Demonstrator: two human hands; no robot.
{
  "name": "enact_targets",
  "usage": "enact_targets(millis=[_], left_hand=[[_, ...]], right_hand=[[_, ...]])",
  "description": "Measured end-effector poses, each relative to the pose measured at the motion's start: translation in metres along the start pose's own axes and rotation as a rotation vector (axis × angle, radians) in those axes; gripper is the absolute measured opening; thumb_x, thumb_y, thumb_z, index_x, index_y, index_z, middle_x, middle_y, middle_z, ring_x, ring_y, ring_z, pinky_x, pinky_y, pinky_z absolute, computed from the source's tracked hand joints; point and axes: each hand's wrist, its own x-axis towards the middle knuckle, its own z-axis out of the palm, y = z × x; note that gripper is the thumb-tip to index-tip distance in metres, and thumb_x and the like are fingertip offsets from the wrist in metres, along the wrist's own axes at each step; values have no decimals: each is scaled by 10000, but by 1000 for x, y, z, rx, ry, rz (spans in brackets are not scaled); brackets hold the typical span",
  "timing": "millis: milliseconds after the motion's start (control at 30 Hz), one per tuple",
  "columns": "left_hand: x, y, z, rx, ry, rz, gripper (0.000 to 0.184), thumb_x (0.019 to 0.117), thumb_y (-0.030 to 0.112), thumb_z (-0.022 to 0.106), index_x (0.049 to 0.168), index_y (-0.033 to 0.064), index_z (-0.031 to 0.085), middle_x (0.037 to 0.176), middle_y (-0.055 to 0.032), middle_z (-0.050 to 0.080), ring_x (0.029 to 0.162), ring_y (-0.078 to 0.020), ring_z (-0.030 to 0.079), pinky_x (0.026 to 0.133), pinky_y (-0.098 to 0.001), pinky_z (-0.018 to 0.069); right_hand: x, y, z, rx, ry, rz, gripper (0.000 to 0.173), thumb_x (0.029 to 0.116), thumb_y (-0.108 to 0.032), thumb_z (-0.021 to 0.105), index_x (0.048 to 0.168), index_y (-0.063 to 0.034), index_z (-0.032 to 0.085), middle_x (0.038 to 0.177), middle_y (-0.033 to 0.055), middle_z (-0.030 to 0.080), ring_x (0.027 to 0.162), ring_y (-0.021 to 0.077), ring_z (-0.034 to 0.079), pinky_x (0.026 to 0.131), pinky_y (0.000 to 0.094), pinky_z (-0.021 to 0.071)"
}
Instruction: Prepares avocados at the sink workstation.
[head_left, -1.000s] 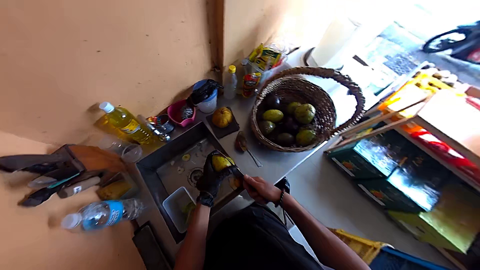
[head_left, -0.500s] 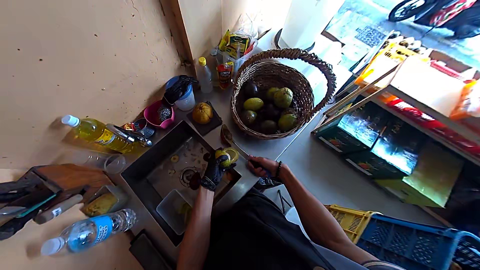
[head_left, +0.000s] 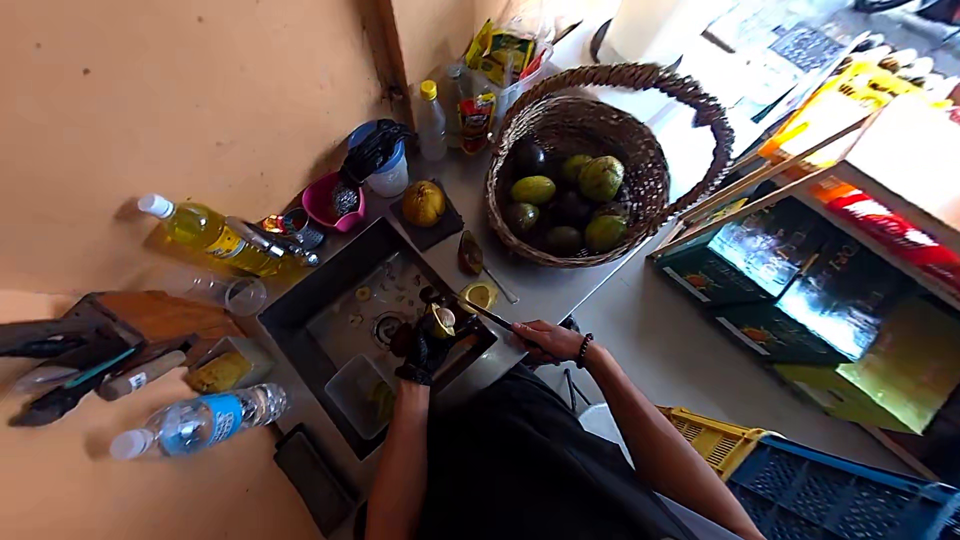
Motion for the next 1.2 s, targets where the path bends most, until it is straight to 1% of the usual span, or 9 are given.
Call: enact_targets(millis=[100,300,400,567,700,833,1000,1100,1200], left_hand=[[-2,0,-18,-46,104,4,516,1079,461,332,1379,74,495,1211,-204,642,1063,-341,659,878,-499,574],[-8,3,-27,-191,206,-59,319,1023,300,452,1215,56,524,1048,-202,646,899,-327,680,731,-437,603],[-13,3,-36,-173,322,-83,272,1020,322,455,1133,84,523,975,-162,627,840,-294,662,696,-429,589],[-24,-5,-66,-297,456,-119,367,1027,414,440,1210,108,524,1033,-146,629,850,-263,657,674,-396,583],[-41,-11,-69,-263,686,-106,252,1017,364,469,1119,134,465,930,-108,536,747,-252,577,631,-426,541],[-56,-8,-56,-197,557,-54,297,1061,403,408,1063,116,484,850,-98,580,716,-240,625,623,-402,569],[-72,8,-33,-268,313,-54,486,1083,463,300,1284,74,513,1094,-206,661,929,-348,693,730,-485,607],[-81,16,-20,-331,177,-34,515,1079,453,283,1267,49,540,1089,-227,660,923,-352,692,712,-468,610],[-84,23,-14,-338,112,-33,543,1080,458,270,1250,35,563,1072,-232,659,894,-349,690,694,-440,609]], right_hand=[[4,-9,16,-355,-50,34,551,1117,-462,302,987,-57,652,698,35,525,552,135,484,538,343,426],[27,-18,42,-719,-10,-9,658,1106,-490,269,1077,12,693,1031,245,695,1028,414,663,915,633,462],[33,-33,54,-841,14,97,692,1090,-554,255,1125,-18,692,1138,256,696,1147,447,641,954,664,452],[41,-58,66,-908,138,327,672,1091,-541,272,1198,-21,685,1277,260,657,1257,445,597,988,665,461],[33,-66,62,-993,96,267,546,1078,-514,372,1292,-75,616,1189,253,684,1165,461,636,936,668,471],[34,-31,41,-1029,177,-33,371,1038,-294,538,1364,-133,611,1313,229,628,1178,453,622,914,655,496],[34,13,4,-1022,471,-413,270,1015,-285,601,1214,-160,734,1216,180,692,1159,392,647,976,587,502],[32,6,-10,-960,543,-441,238,980,-243,640,1149,-130,766,1197,165,715,1222,392,613,1037,616,444],[45,-17,-14,-844,662,-324,300,1024,-198,557,1245,-51,696,1253,227,669,1209,436,616,1017,643,471]])
